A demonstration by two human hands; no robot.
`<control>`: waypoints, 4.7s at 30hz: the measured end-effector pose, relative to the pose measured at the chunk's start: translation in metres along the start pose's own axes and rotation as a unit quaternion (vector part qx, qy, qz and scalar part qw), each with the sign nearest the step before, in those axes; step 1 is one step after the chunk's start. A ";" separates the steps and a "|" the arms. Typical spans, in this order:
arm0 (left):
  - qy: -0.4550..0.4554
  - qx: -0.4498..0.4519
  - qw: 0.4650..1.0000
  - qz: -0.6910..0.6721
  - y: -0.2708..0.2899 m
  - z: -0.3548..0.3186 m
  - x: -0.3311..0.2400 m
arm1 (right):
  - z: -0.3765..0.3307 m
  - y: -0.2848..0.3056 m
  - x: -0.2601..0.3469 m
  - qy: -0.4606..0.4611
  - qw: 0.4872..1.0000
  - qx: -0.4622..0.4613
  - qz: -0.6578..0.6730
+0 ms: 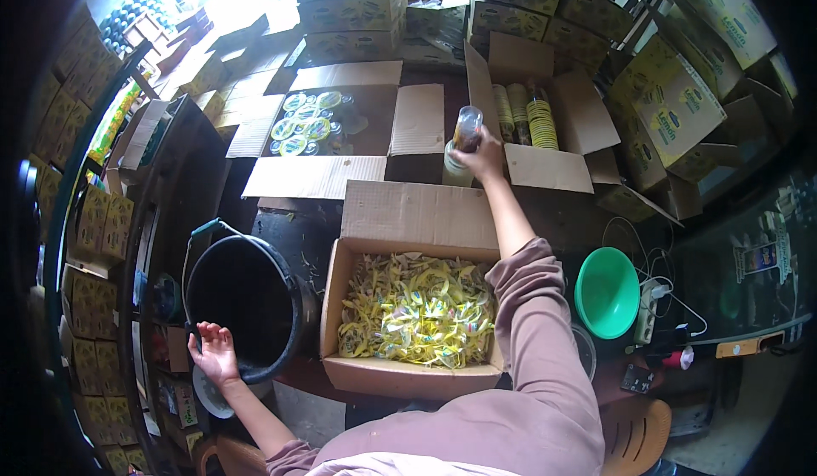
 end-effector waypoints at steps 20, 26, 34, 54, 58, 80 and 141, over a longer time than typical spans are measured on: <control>0.012 0.052 0.998 0.025 0.000 0.002 -0.002 | -0.015 -0.011 -0.016 -0.027 0.999 -0.005 -0.031; -0.003 0.040 0.999 0.030 0.004 0.000 -0.007 | 0.013 0.015 0.018 -0.002 1.000 0.027 0.014; -0.009 0.043 0.998 0.035 0.001 0.005 -0.001 | -0.003 -0.005 -0.020 0.056 0.995 0.083 0.024; -0.021 0.014 0.996 0.083 0.007 0.002 -0.010 | 0.008 0.046 0.011 0.075 0.987 -0.064 0.127; -0.037 0.000 0.994 0.107 0.020 -0.001 -0.022 | 0.060 0.114 0.037 0.111 0.964 -0.044 0.237; 0.045 0.112 0.987 0.109 -0.002 0.005 -0.007 | 0.137 0.051 -0.199 -0.336 0.878 -0.019 -0.340; 0.039 -0.002 0.764 0.644 -0.045 -0.003 0.044 | 0.060 -0.351 0.164 0.287 0.845 0.267 -0.364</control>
Point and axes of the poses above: each hand's wrist, its own z-axis towards the middle knuckle, its own y-axis out of the back of the hand, x = y × z, the point moved 7 cm from there along z, towards the middle knuckle, and after that the axes turned 2 degrees about x, right-handed, at the moved point
